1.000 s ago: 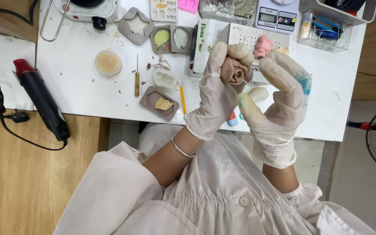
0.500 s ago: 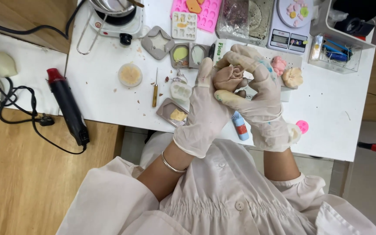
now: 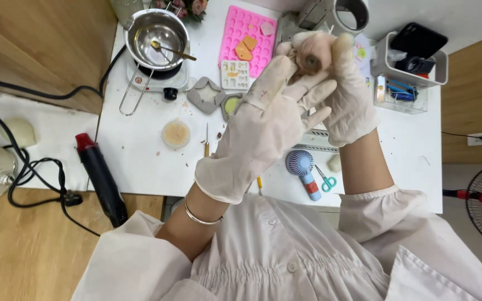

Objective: Crafting a decorative wax flower by pouring liquid wax and sculpting petals using specialized tools.

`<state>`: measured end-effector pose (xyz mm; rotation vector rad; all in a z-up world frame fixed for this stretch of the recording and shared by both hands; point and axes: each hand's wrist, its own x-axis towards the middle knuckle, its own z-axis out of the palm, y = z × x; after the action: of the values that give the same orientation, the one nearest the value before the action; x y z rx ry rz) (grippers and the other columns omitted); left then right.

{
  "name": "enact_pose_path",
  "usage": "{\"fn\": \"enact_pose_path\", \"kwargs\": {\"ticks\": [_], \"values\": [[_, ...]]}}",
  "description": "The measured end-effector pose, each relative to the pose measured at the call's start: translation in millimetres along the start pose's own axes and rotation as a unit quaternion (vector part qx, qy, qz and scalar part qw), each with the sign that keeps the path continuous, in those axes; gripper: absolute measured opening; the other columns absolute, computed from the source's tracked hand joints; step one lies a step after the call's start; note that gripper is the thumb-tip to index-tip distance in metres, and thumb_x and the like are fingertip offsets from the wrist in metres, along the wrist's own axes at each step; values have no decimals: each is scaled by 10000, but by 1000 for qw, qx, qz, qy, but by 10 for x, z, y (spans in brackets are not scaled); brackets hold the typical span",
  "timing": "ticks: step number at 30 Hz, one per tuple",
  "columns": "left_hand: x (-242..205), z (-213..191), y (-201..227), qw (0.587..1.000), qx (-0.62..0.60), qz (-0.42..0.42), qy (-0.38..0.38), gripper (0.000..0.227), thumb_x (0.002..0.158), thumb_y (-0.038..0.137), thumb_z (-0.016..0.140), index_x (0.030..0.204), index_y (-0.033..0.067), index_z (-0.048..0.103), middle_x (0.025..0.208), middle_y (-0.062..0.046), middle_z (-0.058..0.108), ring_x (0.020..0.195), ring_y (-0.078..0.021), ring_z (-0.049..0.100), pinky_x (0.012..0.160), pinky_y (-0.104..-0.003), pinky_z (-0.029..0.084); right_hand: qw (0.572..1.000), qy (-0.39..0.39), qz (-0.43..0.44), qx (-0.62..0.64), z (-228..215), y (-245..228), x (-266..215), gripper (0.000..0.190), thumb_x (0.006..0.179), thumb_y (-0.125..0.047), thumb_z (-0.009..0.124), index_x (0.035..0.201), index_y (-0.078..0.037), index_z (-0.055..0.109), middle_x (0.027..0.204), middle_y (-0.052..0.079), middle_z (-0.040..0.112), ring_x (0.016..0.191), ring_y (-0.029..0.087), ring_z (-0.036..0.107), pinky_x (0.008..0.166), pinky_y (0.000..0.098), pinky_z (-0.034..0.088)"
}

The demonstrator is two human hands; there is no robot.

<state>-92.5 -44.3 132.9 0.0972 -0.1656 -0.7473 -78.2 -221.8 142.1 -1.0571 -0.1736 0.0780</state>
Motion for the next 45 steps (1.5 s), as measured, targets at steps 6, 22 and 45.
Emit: {"fn": "enact_pose_path", "kwargs": {"ticks": [6, 22, 45], "values": [[304, -189, 36, 989, 53, 6, -136, 617, 1152, 425, 427, 1677, 153, 250, 1755, -219, 224, 1620, -380, 267, 1333, -554, 246, 995, 22, -31, 92, -201, -59, 197, 581, 1012, -572, 692, 1198, -28, 612, 1193, 82, 614, 1183, 205, 625, 1039, 307, 546], [-459, -249, 517, 965, 251, -53, -53, 521, 1061, 277, 644, 1479, -11, 522, 1449, -199, 612, 1318, -281, 629, 1156, -415, 515, 958, 74, 5, 278, -296, -198, -607, 563, 1085, -430, 649, 1337, 68, 575, 1234, 311, 665, 1014, 321, 746, 834, 285, 647], [-1240, -1078, 37, 855, 368, -30, 364, 442, 1008, 268, 554, 1341, -18, 610, 1227, -168, 714, 1049, -191, 657, 985, -345, 504, 681, -41, 37, -731, -1848, 408, -414, 440, 818, -252, 891, 1178, -87, 700, 1040, 125, 729, 954, 310, 703, 833, 371, 557]]}}
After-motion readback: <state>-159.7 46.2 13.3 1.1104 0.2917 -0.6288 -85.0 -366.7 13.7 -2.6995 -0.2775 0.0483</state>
